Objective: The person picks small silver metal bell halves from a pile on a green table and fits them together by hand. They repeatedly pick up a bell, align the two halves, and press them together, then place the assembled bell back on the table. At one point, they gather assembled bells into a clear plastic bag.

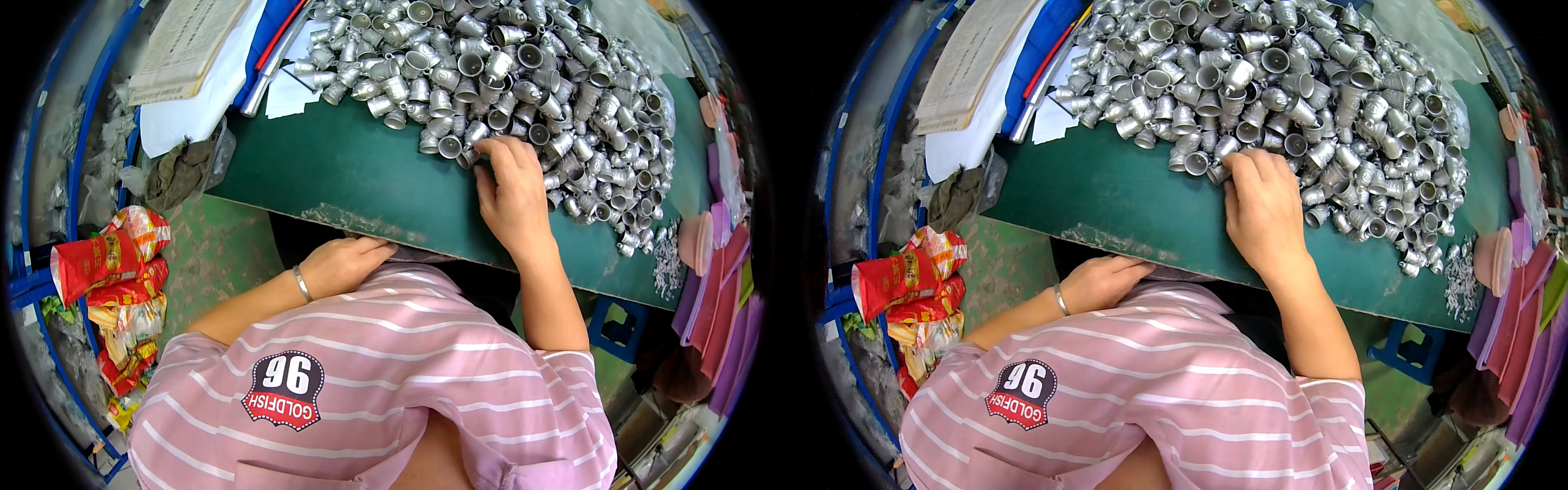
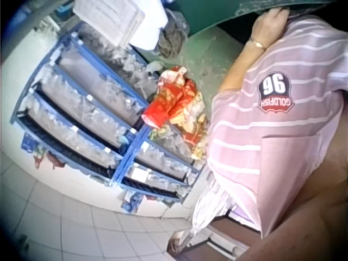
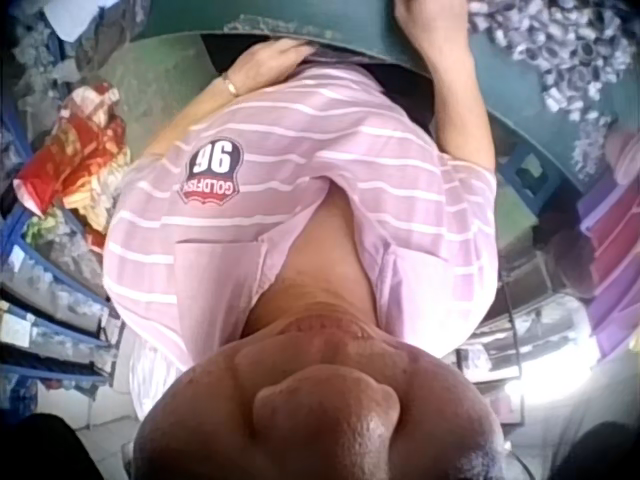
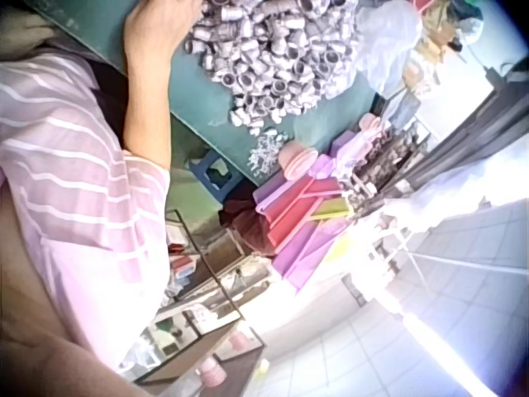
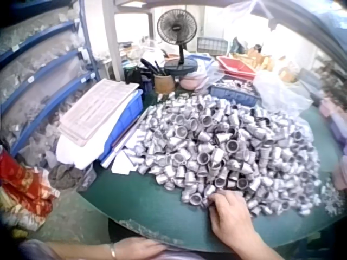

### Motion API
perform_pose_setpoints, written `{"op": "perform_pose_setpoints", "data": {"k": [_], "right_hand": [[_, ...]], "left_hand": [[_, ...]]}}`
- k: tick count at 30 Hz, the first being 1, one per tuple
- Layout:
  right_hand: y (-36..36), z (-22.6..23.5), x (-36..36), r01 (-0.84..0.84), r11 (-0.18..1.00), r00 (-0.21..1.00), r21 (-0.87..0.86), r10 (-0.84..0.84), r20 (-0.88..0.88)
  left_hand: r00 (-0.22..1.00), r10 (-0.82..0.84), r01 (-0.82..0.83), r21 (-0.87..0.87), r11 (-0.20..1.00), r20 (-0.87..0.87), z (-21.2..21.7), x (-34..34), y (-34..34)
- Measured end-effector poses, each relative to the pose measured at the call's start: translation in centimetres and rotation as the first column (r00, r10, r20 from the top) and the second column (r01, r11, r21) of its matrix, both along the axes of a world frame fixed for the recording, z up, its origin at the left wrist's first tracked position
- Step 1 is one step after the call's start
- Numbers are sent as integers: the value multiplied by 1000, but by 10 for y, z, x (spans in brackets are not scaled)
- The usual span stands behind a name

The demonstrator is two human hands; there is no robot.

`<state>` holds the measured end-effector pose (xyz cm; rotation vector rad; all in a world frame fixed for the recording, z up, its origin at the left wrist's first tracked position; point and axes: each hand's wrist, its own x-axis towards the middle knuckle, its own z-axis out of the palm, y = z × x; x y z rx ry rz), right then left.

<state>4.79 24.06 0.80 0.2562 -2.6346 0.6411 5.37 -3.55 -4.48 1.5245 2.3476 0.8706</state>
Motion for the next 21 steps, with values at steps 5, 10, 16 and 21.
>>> {"op": "perform_pose_setpoints", "data": {"k": [5,10,16,21], "right_hand": [[-2,1,3,-22,1000,999,16,21,33],[-6,-5,14,-4,994,993,-105,17,120],[-19,-4,32,102,816,960,-569,69,272],[-24,0,41,78,618,922,-782,253,293]], "left_hand": [[957,-55,42,54,998,285,15,-6,10],[902,51,-141,179,974,430,53,-20,28],[525,192,-552,160,818,829,53,-25,61],[526,49,-433,217,875,849,46,-28,61]]}}
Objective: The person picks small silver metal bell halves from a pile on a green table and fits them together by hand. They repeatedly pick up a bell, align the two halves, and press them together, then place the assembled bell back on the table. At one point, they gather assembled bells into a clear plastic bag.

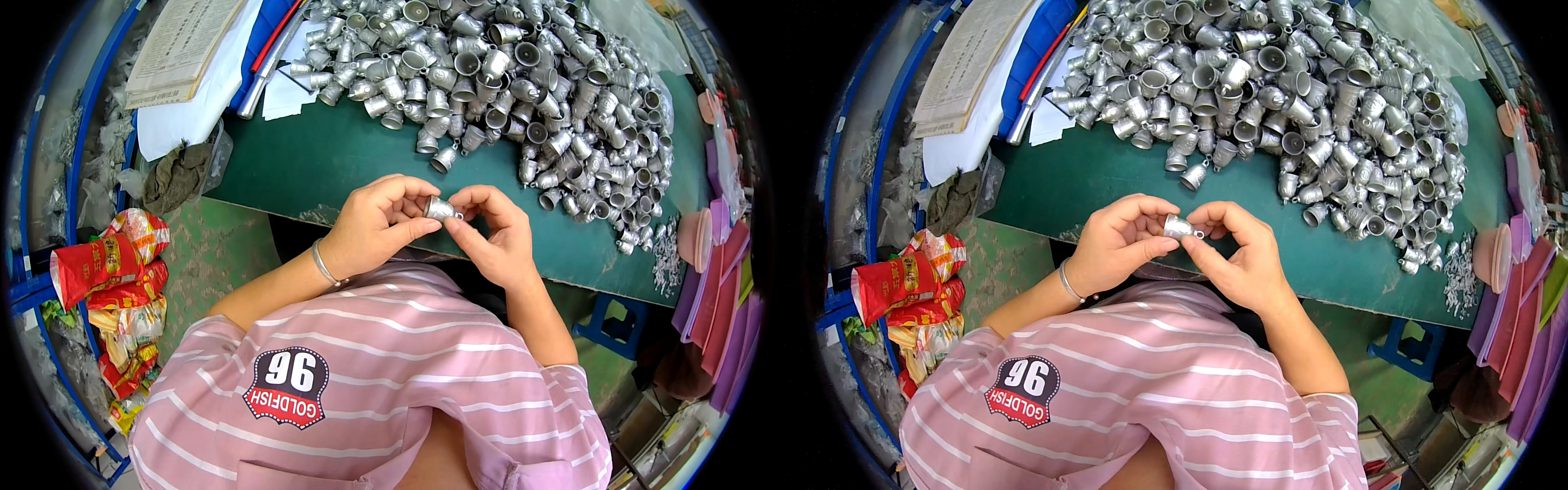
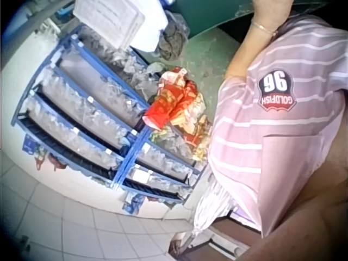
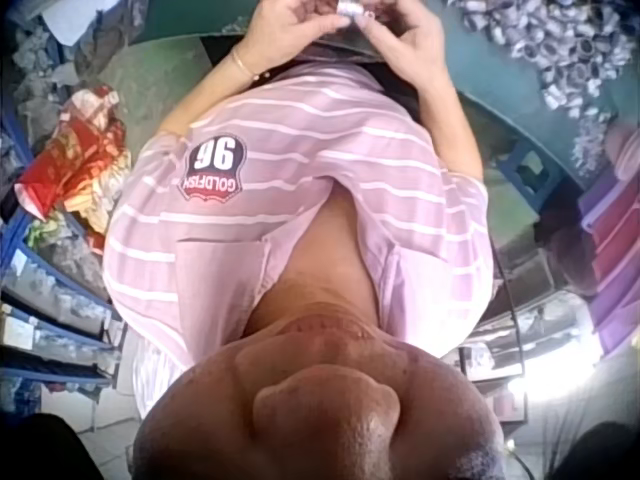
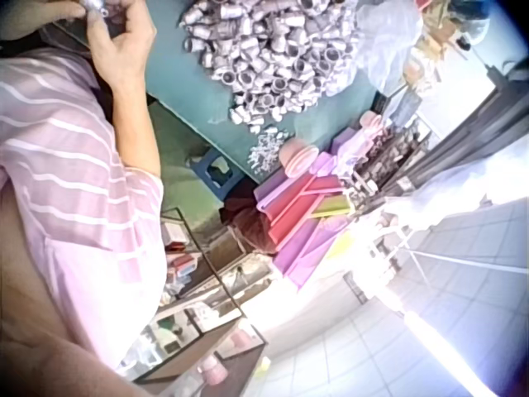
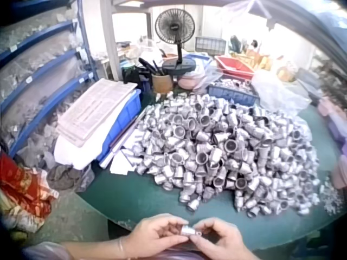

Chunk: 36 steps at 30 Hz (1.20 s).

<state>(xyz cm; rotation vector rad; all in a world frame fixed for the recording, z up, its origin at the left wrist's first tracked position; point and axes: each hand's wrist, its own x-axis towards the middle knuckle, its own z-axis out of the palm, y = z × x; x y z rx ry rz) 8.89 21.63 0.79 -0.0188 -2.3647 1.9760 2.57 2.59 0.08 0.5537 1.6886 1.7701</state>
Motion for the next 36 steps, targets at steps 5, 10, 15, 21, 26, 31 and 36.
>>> {"op": "perform_pose_setpoints", "data": {"k": [5,10,15,21,26,31,36], "right_hand": [[-5,-4,4,13,967,996,-255,-34,-77],[-4,0,-1,6,1000,950,-22,-13,-311],[2,4,3,-113,947,982,-302,154,113],[-5,-5,0,-179,901,979,-395,124,-162],[-3,-1,1,-153,980,981,-125,135,-140],[16,-1,-16,115,871,956,478,34,-293],[15,7,-41,153,690,914,707,173,-366]], "left_hand": [[998,53,-50,121,991,-19,2,3,2],[988,133,-147,226,963,75,1,5,4],[963,206,-165,225,960,-173,1,6,4],[898,172,-102,189,977,-404,0,9,-1],[749,51,-12,62,998,-660,16,1,-11],[740,-260,210,-154,966,-621,18,4,-46],[681,-253,78,-276,958,-687,-24,25,-56]]}}
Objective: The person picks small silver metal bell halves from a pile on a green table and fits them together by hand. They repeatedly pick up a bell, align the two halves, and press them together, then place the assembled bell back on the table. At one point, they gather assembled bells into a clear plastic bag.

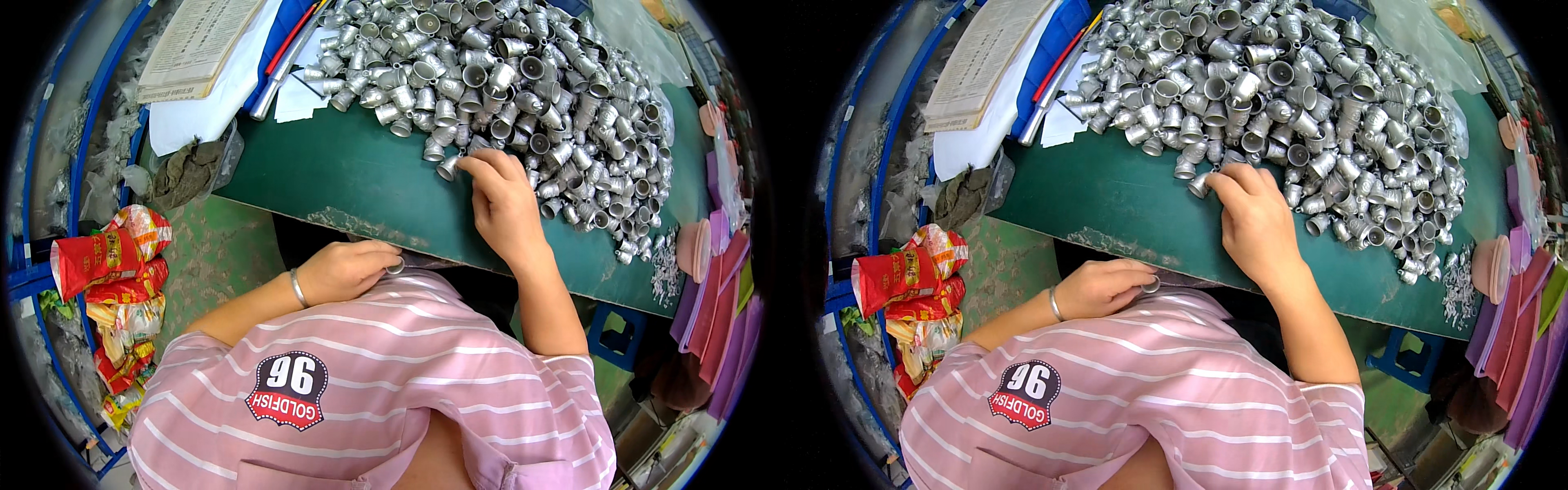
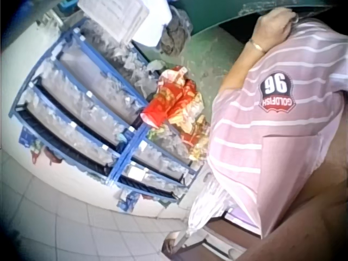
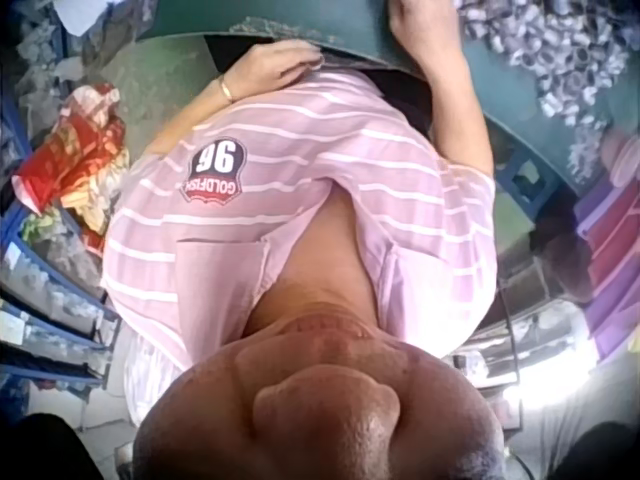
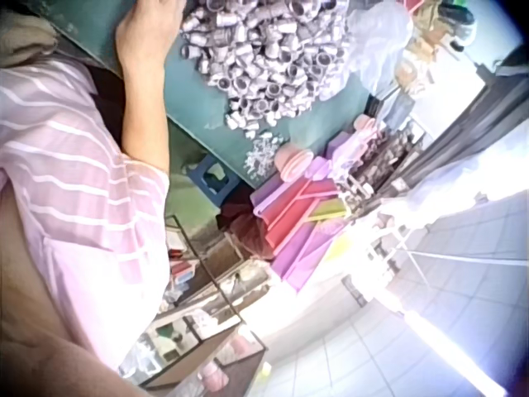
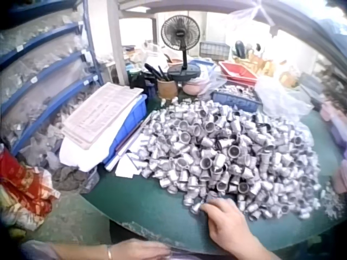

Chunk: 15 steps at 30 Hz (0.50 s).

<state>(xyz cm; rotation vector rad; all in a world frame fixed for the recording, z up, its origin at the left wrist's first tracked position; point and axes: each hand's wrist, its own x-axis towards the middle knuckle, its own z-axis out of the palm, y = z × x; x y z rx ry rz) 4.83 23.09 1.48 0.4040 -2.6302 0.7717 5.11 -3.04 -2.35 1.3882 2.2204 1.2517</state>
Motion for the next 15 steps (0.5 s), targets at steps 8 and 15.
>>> {"op": "perform_pose_setpoints", "data": {"k": [8,15], "right_hand": [[-7,0,-2,-53,998,997,-46,56,54],[-13,8,28,52,773,881,-633,262,393]], "left_hand": [[954,61,-62,-6,998,294,11,-5,11],[802,127,-310,225,924,584,29,-21,48]]}}
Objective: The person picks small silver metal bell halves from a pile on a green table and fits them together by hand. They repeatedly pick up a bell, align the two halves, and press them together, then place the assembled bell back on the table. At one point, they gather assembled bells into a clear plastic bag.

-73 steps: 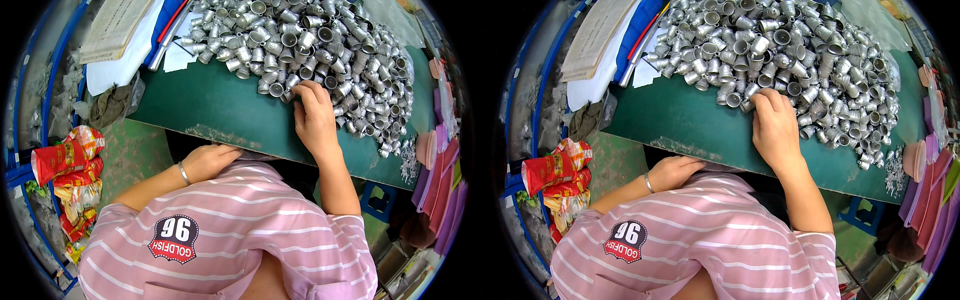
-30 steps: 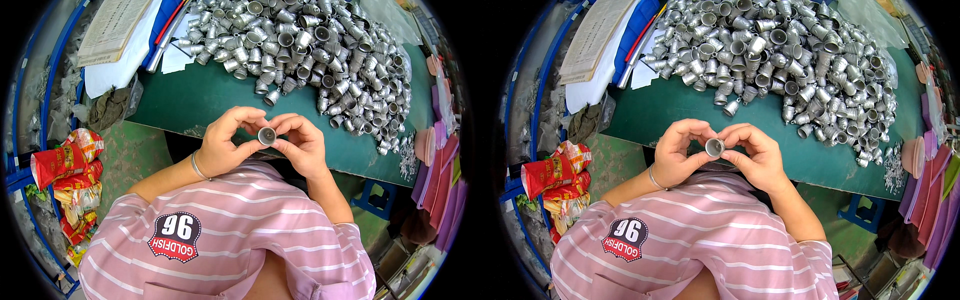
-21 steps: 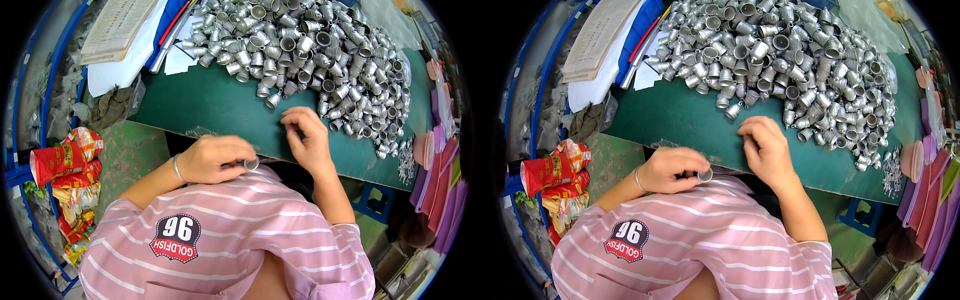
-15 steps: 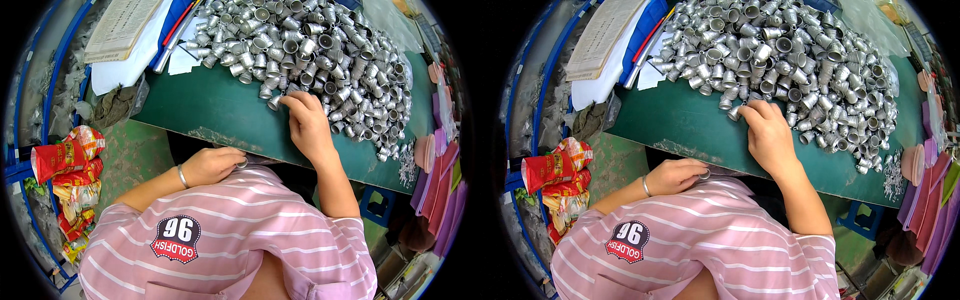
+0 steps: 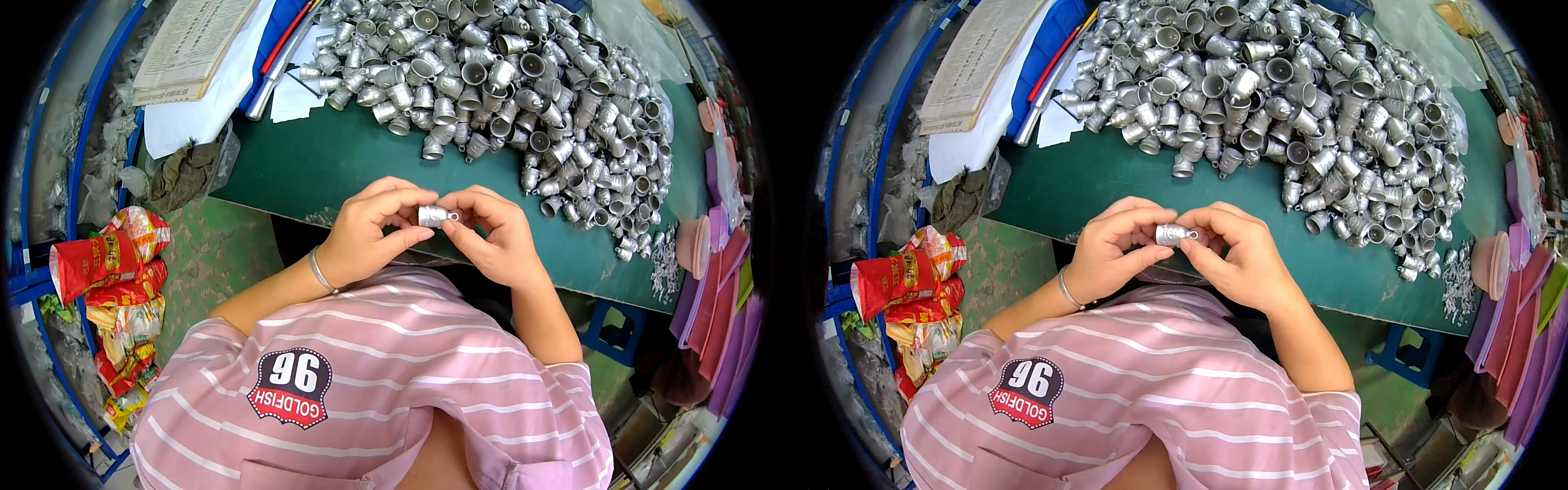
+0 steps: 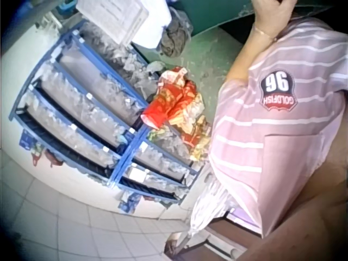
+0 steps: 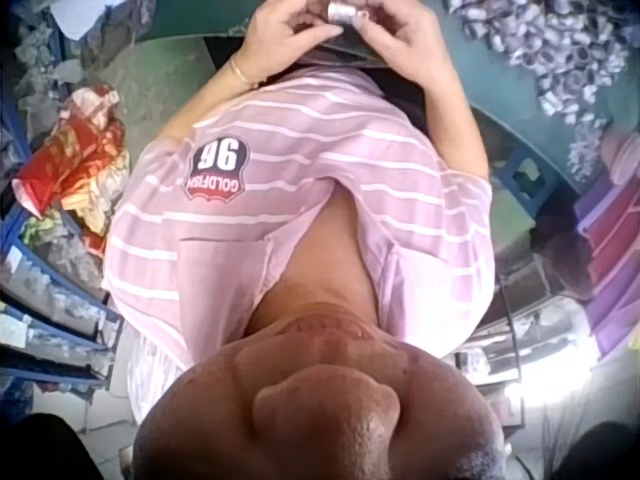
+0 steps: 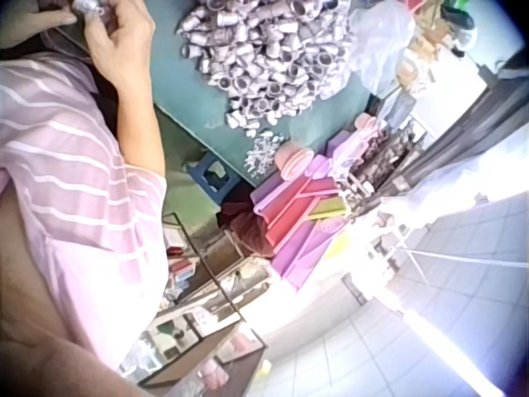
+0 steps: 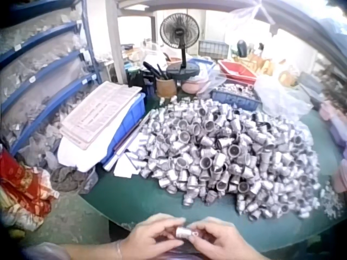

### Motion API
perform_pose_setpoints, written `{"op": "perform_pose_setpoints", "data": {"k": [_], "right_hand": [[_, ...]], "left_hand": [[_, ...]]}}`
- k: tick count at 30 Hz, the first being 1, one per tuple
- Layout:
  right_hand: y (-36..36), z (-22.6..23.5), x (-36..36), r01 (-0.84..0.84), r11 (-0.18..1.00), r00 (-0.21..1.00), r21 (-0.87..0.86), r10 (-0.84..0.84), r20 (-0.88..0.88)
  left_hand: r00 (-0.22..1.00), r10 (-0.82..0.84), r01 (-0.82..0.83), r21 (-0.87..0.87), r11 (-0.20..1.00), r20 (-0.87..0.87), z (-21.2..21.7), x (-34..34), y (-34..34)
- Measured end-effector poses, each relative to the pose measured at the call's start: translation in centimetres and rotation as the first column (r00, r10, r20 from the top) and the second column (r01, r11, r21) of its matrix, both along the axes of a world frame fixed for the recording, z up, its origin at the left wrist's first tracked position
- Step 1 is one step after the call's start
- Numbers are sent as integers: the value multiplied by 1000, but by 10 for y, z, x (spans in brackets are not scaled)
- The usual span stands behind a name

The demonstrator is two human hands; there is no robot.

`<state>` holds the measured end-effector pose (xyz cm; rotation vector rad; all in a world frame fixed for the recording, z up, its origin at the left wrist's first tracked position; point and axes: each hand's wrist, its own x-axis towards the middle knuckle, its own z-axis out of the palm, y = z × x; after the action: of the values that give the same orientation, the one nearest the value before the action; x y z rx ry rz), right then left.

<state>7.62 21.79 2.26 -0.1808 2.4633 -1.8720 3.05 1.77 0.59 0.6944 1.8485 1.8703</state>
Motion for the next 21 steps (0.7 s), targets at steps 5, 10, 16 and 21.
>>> {"op": "perform_pose_setpoints", "data": {"k": [5,10,16,21], "right_hand": [[-1,-10,6,72,964,990,-256,-38,135],[-2,-7,5,26,999,979,-33,-32,-201],[1,-7,2,88,939,996,-333,-81,35],[1,-10,5,-38,970,996,-240,55,67]], "left_hand": [[996,-12,11,13,1000,90,-3,2,1],[980,15,-35,99,994,198,-4,4,2],[988,99,-119,180,976,117,-4,5,5],[992,122,-116,157,981,-29,-7,6,5]]}}
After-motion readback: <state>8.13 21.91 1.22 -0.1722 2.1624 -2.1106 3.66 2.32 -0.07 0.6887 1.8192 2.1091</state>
